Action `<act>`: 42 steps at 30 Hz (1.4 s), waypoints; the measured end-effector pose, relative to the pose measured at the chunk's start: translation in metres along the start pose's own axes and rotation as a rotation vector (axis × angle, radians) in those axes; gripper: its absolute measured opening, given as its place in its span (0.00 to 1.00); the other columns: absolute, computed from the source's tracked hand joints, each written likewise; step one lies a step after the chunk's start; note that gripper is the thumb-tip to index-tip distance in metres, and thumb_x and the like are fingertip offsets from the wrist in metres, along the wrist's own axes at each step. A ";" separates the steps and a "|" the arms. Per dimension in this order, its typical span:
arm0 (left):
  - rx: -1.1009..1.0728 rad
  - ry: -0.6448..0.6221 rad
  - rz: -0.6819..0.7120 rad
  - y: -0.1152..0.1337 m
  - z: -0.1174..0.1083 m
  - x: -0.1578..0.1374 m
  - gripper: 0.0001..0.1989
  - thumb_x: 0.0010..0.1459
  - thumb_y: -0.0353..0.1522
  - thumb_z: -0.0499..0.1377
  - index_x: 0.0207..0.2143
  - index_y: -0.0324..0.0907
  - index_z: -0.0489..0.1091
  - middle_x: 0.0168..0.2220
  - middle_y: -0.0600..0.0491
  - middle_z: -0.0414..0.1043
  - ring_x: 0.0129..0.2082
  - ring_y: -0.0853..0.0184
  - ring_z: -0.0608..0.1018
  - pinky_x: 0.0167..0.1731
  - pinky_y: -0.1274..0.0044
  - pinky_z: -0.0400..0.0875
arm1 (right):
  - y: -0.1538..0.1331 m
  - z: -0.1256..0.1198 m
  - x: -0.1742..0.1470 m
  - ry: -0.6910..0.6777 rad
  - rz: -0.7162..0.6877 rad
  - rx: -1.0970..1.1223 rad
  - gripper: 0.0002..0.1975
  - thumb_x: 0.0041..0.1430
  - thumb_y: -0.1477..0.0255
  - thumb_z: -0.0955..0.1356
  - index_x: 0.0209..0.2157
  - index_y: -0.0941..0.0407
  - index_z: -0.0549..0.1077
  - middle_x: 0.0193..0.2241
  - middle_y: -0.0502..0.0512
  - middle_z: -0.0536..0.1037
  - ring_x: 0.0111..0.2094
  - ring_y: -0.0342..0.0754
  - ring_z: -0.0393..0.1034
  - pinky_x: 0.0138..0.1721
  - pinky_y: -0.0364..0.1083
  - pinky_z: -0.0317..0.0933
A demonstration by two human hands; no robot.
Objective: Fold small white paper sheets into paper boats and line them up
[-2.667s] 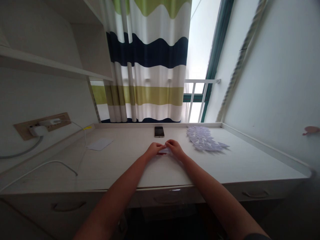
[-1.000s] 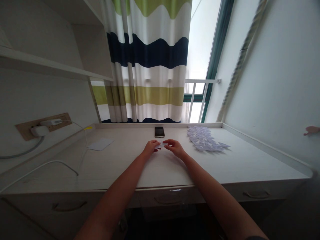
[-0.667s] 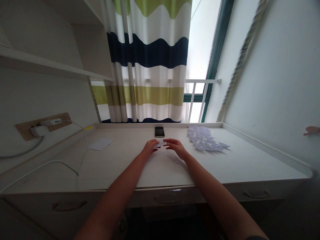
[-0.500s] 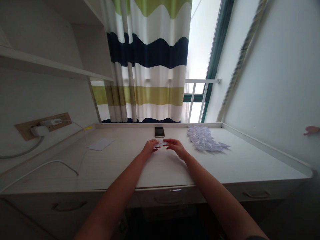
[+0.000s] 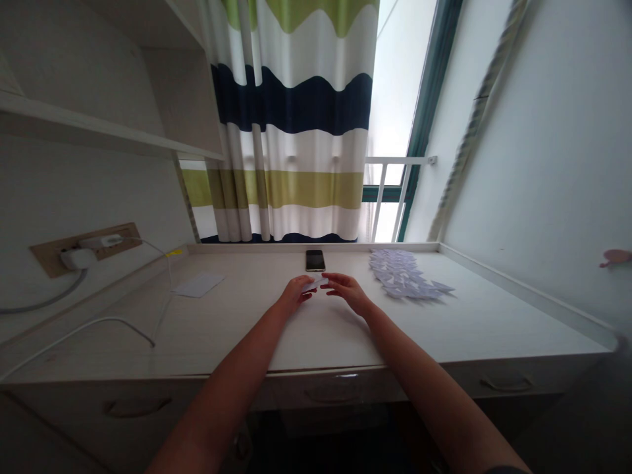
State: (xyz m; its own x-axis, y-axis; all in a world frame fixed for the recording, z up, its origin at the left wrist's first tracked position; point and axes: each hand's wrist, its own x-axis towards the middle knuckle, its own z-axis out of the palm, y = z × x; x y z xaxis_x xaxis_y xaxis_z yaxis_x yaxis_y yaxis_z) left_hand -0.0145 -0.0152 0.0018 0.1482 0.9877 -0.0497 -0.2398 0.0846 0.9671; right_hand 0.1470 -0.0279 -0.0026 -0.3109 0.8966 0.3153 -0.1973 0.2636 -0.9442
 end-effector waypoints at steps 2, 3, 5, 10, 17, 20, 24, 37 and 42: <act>0.012 -0.002 0.004 -0.001 0.000 0.001 0.10 0.38 0.32 0.59 0.27 0.39 0.67 0.25 0.54 0.69 0.22 0.73 0.70 0.22 0.81 0.59 | 0.001 0.000 0.001 0.010 -0.007 -0.024 0.15 0.44 0.68 0.68 0.38 0.54 0.72 0.34 0.54 0.75 0.35 0.47 0.71 0.36 0.47 0.63; 0.024 -0.004 0.009 -0.002 0.000 0.001 0.09 0.39 0.32 0.58 0.27 0.39 0.67 0.25 0.54 0.69 0.22 0.73 0.70 0.22 0.81 0.59 | 0.002 -0.001 0.002 0.021 -0.016 -0.049 0.14 0.44 0.68 0.68 0.37 0.54 0.72 0.33 0.54 0.75 0.34 0.47 0.71 0.35 0.47 0.63; 0.056 -0.009 0.020 -0.003 -0.001 0.002 0.08 0.39 0.32 0.58 0.25 0.39 0.66 0.24 0.54 0.68 0.22 0.73 0.70 0.22 0.81 0.59 | 0.005 -0.001 0.004 0.055 -0.047 -0.136 0.12 0.43 0.69 0.68 0.34 0.56 0.72 0.31 0.53 0.75 0.32 0.46 0.71 0.33 0.46 0.63; 0.138 -0.013 0.027 -0.004 0.001 0.002 0.05 0.41 0.32 0.58 0.21 0.39 0.64 0.24 0.53 0.68 0.22 0.72 0.70 0.22 0.81 0.60 | 0.014 -0.003 0.008 0.111 -0.168 -0.403 0.08 0.42 0.71 0.68 0.28 0.57 0.72 0.28 0.53 0.75 0.26 0.44 0.70 0.30 0.45 0.63; 0.209 -0.042 0.039 -0.004 0.002 0.000 0.06 0.42 0.33 0.57 0.22 0.40 0.63 0.24 0.54 0.68 0.25 0.71 0.71 0.24 0.81 0.61 | 0.014 -0.001 0.007 0.084 -0.149 -0.394 0.10 0.39 0.67 0.70 0.26 0.58 0.70 0.25 0.52 0.74 0.24 0.43 0.69 0.29 0.44 0.63; 0.220 -0.068 0.052 -0.005 0.002 0.001 0.08 0.41 0.34 0.58 0.22 0.39 0.63 0.25 0.54 0.69 0.25 0.71 0.71 0.25 0.81 0.61 | 0.012 0.000 0.008 0.115 -0.108 -0.285 0.12 0.37 0.66 0.71 0.23 0.58 0.70 0.21 0.50 0.73 0.23 0.42 0.67 0.27 0.43 0.62; 0.260 -0.082 0.121 -0.006 0.001 0.003 0.10 0.39 0.36 0.59 0.22 0.38 0.65 0.24 0.54 0.69 0.25 0.71 0.71 0.24 0.80 0.62 | 0.007 0.000 0.006 0.134 -0.012 -0.112 0.12 0.34 0.66 0.72 0.21 0.58 0.69 0.20 0.49 0.72 0.24 0.42 0.67 0.29 0.44 0.62; 0.321 -0.128 0.250 -0.010 0.005 0.004 0.13 0.39 0.39 0.61 0.23 0.37 0.69 0.22 0.53 0.69 0.23 0.71 0.71 0.21 0.81 0.63 | 0.016 -0.003 0.011 0.264 -0.092 -0.163 0.12 0.36 0.65 0.70 0.19 0.57 0.65 0.17 0.47 0.70 0.20 0.41 0.63 0.26 0.44 0.59; 0.315 -0.182 0.216 -0.009 0.008 0.001 0.17 0.42 0.42 0.59 0.27 0.36 0.71 0.24 0.50 0.70 0.25 0.68 0.73 0.21 0.79 0.65 | 0.022 -0.010 0.014 0.341 -0.155 -0.334 0.10 0.40 0.67 0.68 0.19 0.56 0.64 0.15 0.46 0.67 0.18 0.41 0.60 0.22 0.43 0.56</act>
State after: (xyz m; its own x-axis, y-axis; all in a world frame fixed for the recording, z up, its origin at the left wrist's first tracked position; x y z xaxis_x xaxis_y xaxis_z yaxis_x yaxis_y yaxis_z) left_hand -0.0050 -0.0162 -0.0050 0.3006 0.9365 0.1805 0.0169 -0.1944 0.9808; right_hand 0.1471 -0.0057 -0.0202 0.0311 0.8884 0.4581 0.1086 0.4526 -0.8851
